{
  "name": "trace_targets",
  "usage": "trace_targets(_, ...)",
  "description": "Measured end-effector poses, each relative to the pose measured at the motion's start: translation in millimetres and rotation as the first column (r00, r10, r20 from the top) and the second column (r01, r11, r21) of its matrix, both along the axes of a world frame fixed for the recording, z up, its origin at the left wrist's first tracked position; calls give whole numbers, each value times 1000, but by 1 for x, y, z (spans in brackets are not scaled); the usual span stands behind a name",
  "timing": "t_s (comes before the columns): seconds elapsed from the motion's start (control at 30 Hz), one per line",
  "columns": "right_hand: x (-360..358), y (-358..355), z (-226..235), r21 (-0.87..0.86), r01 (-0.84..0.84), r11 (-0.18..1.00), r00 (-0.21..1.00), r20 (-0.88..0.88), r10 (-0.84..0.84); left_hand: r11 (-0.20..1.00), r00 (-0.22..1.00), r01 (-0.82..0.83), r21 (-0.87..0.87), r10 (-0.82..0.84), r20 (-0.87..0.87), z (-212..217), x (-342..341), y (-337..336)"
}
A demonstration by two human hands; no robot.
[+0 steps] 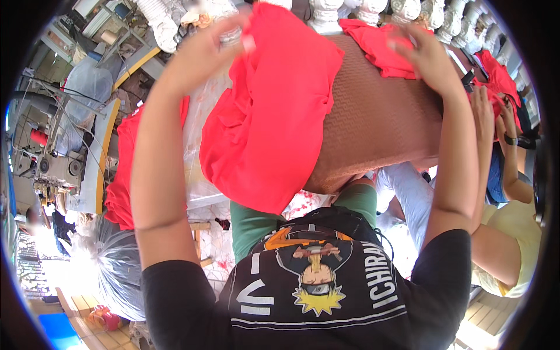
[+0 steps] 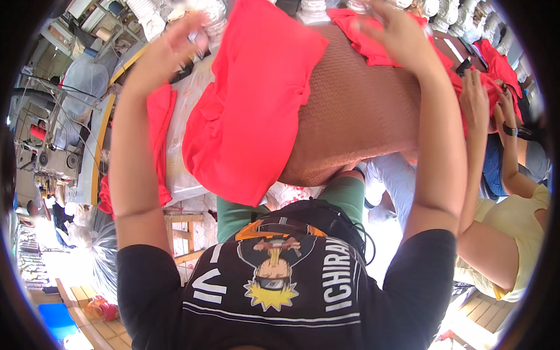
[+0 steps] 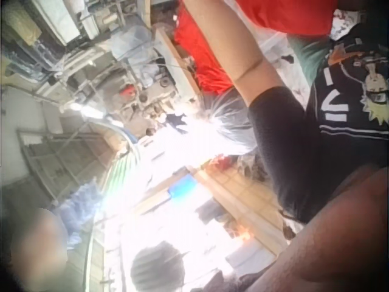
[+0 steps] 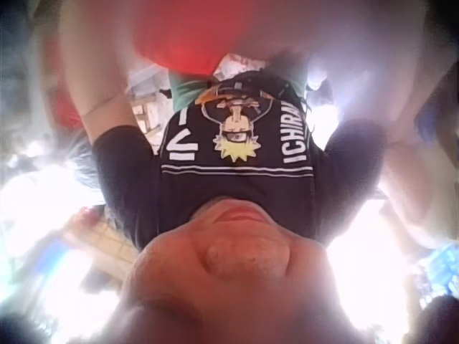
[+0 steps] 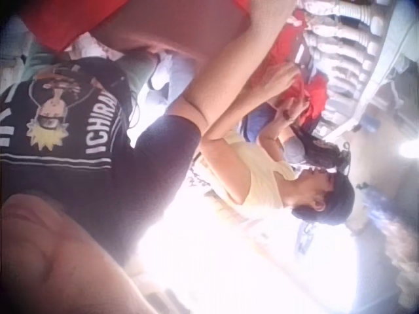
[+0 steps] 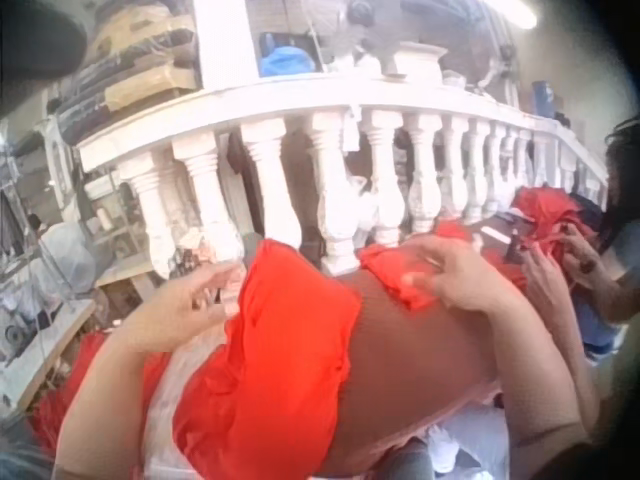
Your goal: The person ties a large plastic bag containing garments, then picks up red garments from a table, turns them over, and stacks them together while seated at a workbench.
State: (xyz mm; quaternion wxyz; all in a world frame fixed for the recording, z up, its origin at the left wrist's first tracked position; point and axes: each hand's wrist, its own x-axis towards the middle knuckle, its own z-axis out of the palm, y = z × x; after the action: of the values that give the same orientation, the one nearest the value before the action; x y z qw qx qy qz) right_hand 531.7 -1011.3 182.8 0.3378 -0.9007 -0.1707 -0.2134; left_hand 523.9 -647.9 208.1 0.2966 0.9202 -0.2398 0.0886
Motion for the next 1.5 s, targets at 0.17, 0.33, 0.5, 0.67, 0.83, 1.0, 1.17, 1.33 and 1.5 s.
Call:
trace_targets(0.17,-33,17,-89,30,-198,980,695,-700,162,932,912,246,268,-128,-390,-94,-81,14)
trace_targets(0.33,-48,92,-134,-34,-206,978,418,-907,56,880,951,-82,467,210,-228,-147,-142,22)
trace_targets(0.5,-50,117,-187,228,-227,947,688,-650,322,761,913,-277,586,399,-87,-197,-154,52)
trace_targets(0.67,-38,96,-154,360,-204,910,693,-604,394,863,938,-227,452,319,-138,-186,-143,69)
trace_targets(0.83,-82,117,-145,355,-502,789,594,-521,613,977,971,-185,-107,165,-171,-123,-107,25)
trace_targets(1.0,-93,143,-148,309,-398,864,859,-205,469,948,999,-49,-313,53,5,-76,-82,-28)
trace_targets(1.17,-80,88,-96,643,-195,741,950,-64,305,811,993,16,-585,57,106,-46,-76,-32)
trace_targets(1.33,-10,37,-98,718,-70,693,997,58,40,903,871,-144,-404,-78,-485,-92,-16,-44)
trace_targets(1.5,-40,56,-123,433,91,897,964,-264,29,702,666,-485,-521,-90,-741,-137,-8,-67)
